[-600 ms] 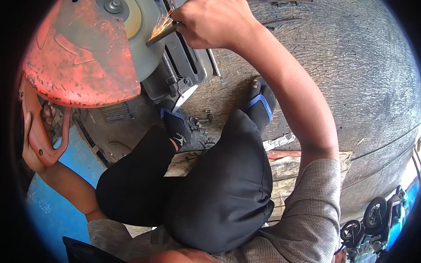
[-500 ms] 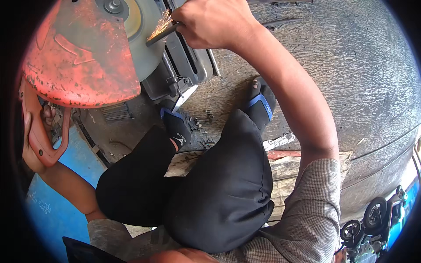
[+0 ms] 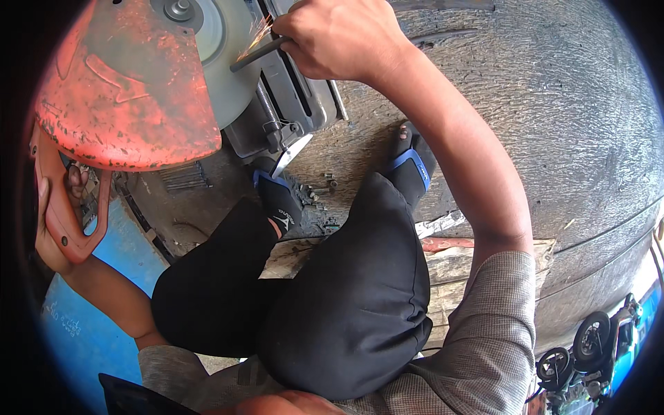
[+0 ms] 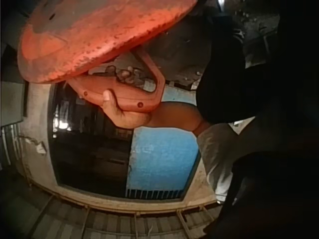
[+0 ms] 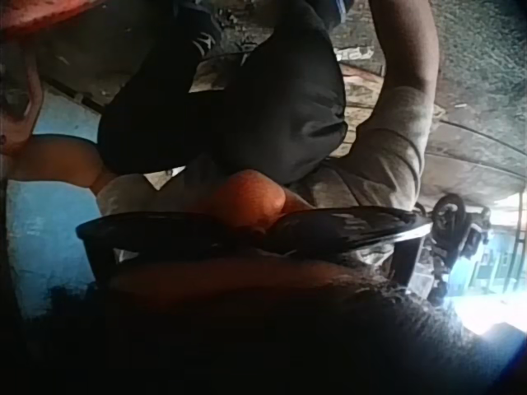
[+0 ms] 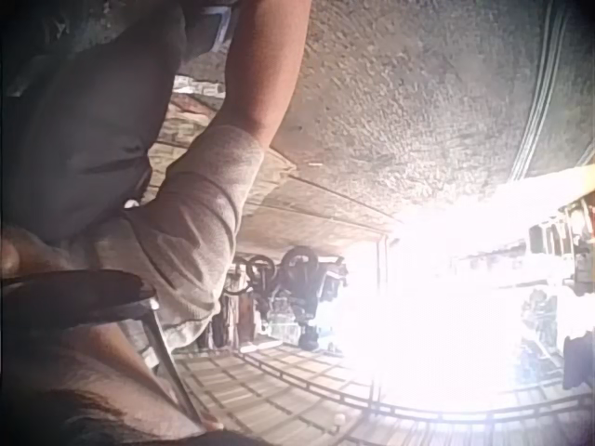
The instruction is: Using a metal chop saw to cut metal rods to length.
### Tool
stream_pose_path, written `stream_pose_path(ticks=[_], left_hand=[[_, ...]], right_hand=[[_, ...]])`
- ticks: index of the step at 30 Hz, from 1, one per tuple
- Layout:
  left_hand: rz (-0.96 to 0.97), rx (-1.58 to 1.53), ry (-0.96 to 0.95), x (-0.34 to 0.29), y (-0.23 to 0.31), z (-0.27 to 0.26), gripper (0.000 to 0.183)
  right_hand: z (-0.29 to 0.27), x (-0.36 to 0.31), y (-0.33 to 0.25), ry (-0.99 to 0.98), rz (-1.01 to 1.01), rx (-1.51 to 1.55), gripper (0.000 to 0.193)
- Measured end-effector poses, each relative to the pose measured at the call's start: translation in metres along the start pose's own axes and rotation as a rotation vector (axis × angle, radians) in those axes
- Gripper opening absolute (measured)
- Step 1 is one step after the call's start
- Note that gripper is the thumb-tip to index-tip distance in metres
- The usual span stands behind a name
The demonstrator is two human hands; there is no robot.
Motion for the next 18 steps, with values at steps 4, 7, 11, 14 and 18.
stream_pose_path(ticks=[4,7,11,14,18], left_hand=[[0.012,0.008,0.018,0.0,-0.001,-0.004,0.037],[0.031,0.032,0.064,0.001,0.0,-0.002,0.042],[0.042,0.06,0.14,0.0,-0.001,-0.005,0.047],[0.055,0.039,0.16,-0.011,0.016,-0.005,0.048],[0.133,0.095,0.1,0.001,-0.004,0.028,0.052]], right_hand=[[0.001,-0.002,-0.001,0.034,-0.007,0.002,0.015],[0.0,-0.003,0.0,0.062,-0.011,0.014,0.015],[-0.001,-0.002,0.002,0.112,-0.027,0.061,0.018],[0.018,-0.008,0.008,0.006,0.106,0.199,0.026],[0.032,-0.069,0.039,-0.218,0.386,0.717,0.023]])
Point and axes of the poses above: each hand's wrist, its own x-axis towards the middle knuckle, its own z-axis out of the palm, y = z × x, the point moved 5 cm from there along x, towards the middle knuckle, and after that the axes turned 5 degrees about -x, right-handed, at the moved point
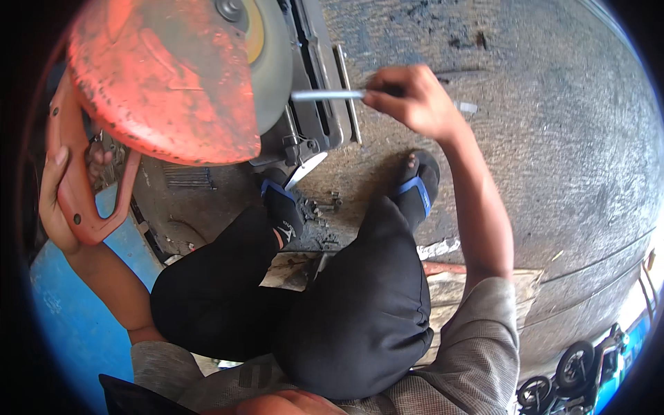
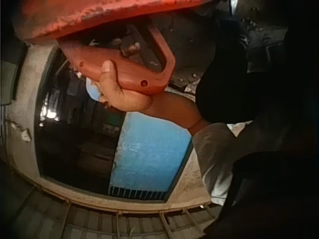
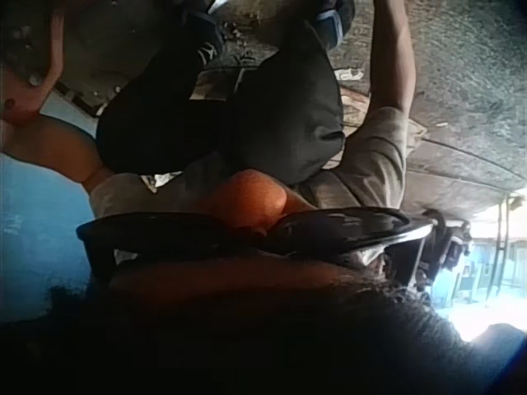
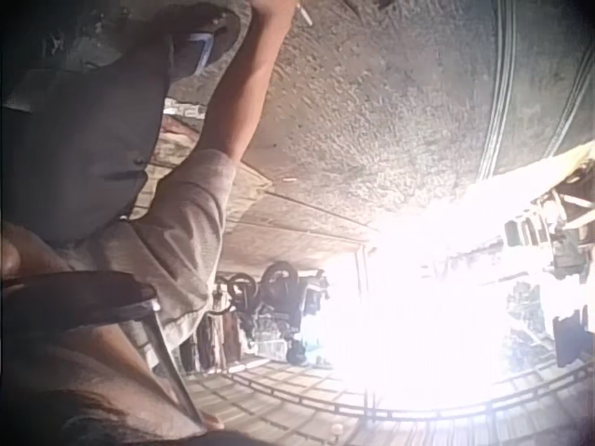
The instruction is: Using a metal chop saw to cut metal rods to length.
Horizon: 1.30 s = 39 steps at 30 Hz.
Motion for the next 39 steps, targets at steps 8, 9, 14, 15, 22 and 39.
stream_pose_path(ticks=[8,9,14,15,22,39], left_hand=[[0.125,0.059,0.005,-0.002,0.007,-0.003,0.045],[0.126,0.076,0.02,-0.003,0.007,-0.002,0.045],[0.129,0.134,0.046,-0.004,0.01,0.0,0.044],[0.127,0.123,0.042,-0.004,0.009,-0.001,0.044],[0.123,0.1,0.056,-0.004,0.007,-0.003,0.045],[0.11,0.14,0.004,-0.002,0.008,-0.002,0.046]], right_hand=[[0.031,-0.043,0.011,-0.096,0.131,0.768,0.025],[0.031,-0.043,0.009,-0.101,0.131,0.762,0.025],[0.031,-0.045,0.002,-0.133,0.137,0.835,0.036],[0.031,-0.045,0.0,-0.133,0.155,0.87,0.038],[0.034,-0.041,-0.004,-0.189,0.264,0.918,0.04],[0.055,-0.032,-0.003,-0.216,0.296,0.786,0.035]])
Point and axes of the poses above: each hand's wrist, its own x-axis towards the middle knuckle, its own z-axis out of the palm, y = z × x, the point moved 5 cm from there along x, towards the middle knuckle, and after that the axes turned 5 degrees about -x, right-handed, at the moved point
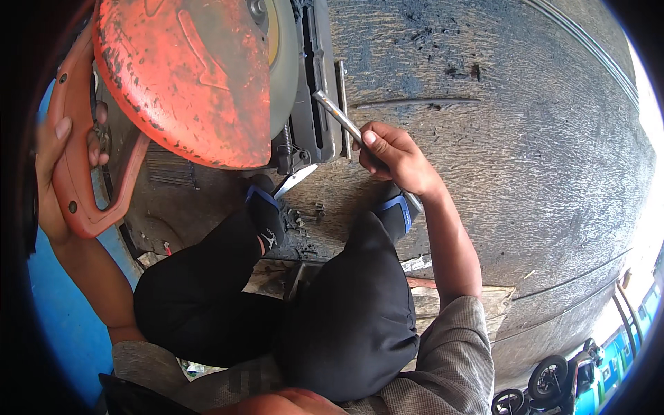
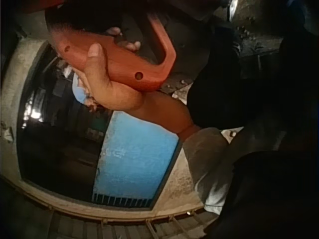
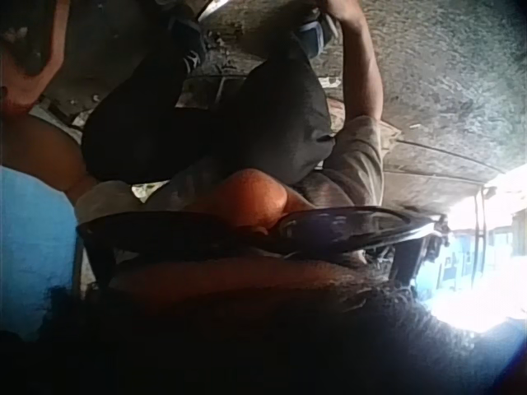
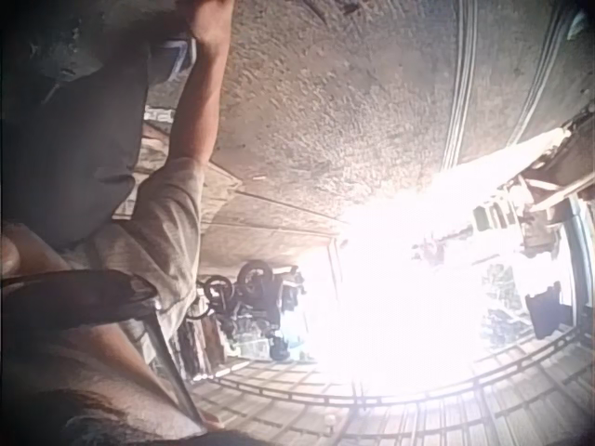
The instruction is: Using a metal chop saw to cut metal rods to length.
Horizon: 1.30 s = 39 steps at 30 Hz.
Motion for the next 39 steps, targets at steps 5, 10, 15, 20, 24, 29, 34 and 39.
stream_pose_path(ticks=[5,10,15,20,24,29,34,39], left_hand=[[0.004,0.082,0.0,0.001,-0.003,-0.008,0.047],[-0.017,0.061,0.018,-0.002,0.0,0.0,0.047],[-0.045,0.087,0.077,0.004,0.004,-0.011,0.044],[-0.04,0.067,0.003,0.0,0.001,-0.009,0.044],[-0.067,-0.019,0.069,-0.002,-0.004,-0.006,0.048],[-0.107,-0.035,0.101,-0.002,-0.009,-0.02,0.052],[-0.114,-0.02,0.088,0.001,-0.008,-0.027,0.054],[-0.137,0.039,0.12,0.002,-0.011,-0.032,0.053]], right_hand=[[0.007,0.014,0.004,0.039,0.064,-0.18,0.032],[0.008,0.021,0.014,0.115,0.074,-0.319,0.034],[0.015,0.026,0.007,0.184,0.026,-0.465,0.033],[0.02,0.031,0.002,0.252,-0.039,-0.617,0.029],[0.024,0.033,-0.005,0.278,-0.048,-0.638,0.028],[0.027,0.034,-0.007,0.323,-0.126,-0.682,0.026],[0.03,0.037,-0.007,0.382,-0.18,-0.69,0.026],[0.033,0.038,-0.007,0.418,-0.219,-0.726,0.026]])
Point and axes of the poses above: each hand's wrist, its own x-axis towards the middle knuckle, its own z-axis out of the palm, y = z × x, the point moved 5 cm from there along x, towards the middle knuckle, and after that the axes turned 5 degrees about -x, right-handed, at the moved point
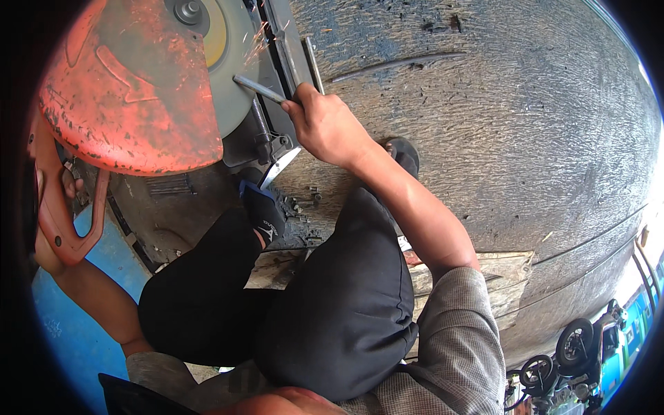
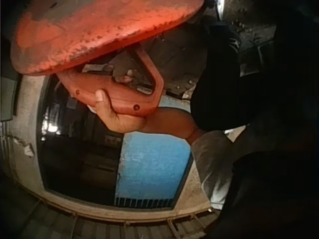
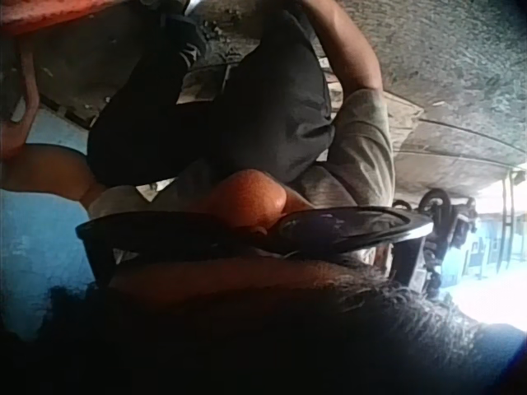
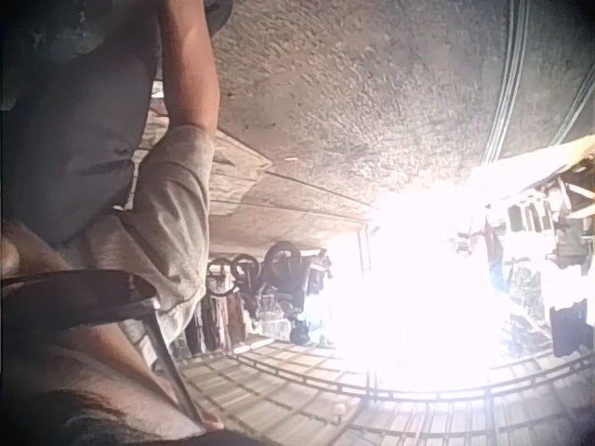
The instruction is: Using a metal chop saw to cut metal rods to length.
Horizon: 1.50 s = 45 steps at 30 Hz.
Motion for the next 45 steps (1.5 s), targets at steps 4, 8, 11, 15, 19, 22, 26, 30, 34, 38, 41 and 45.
stream_pose_path(ticks=[4,8,11,15,19,22,26,30,34,38,41,45], left_hand=[[0.011,0.001,-0.003,-0.001,0.002,0.004,0.052],[0.019,-0.033,-0.045,0.002,-0.005,0.007,0.049],[0.031,-0.018,-0.046,-0.001,0.003,0.005,0.048],[0.003,-0.054,-0.048,0.001,0.0,0.006,0.048],[0.086,0.083,-0.194,0.0,0.004,-0.002,0.048],[-0.029,-0.092,0.035,0.002,-0.016,0.005,0.048],[-0.016,-0.119,0.012,-0.008,0.004,0.016,0.047],[-0.06,-0.216,-0.072,-0.005,-0.002,0.019,0.048],[-0.024,-0.099,-0.007,-0.002,0.001,0.009,0.049],[-0.044,0.013,-0.065,0.003,0.004,-0.004,0.05],[-0.067,0.046,-0.152,0.017,-0.012,0.002,0.05],[-0.074,-0.644,-0.796,0.001,0.019,0.038,0.065]], right_hand=[[0.001,0.0,0.0,0.023,0.007,-0.016,0.027],[-0.001,-0.001,0.003,0.053,0.03,-0.063,0.028],[0.002,0.001,-0.001,0.074,0.024,-0.072,0.027],[0.003,-0.001,0.001,0.101,0.017,-0.097,0.026],[-0.003,0.008,0.003,0.205,-0.051,-0.33,0.022],[-0.031,0.015,0.023,0.315,-0.127,-0.474,0.02],[-0.049,0.017,0.014,0.286,-0.106,-0.219,0.019],[-0.049,0.013,0.015,0.263,-0.121,-0.197,0.019],[-0.035,0.016,0.015,0.063,-0.039,-0.151,0.025],[-0.029,0.014,0.003,0.041,0.008,-0.172,0.028],[-0.039,0.01,0.014,0.08,-0.049,-0.252,0.026],[-0.041,0.017,0.0,0.086,-0.102,-0.281,0.024]])
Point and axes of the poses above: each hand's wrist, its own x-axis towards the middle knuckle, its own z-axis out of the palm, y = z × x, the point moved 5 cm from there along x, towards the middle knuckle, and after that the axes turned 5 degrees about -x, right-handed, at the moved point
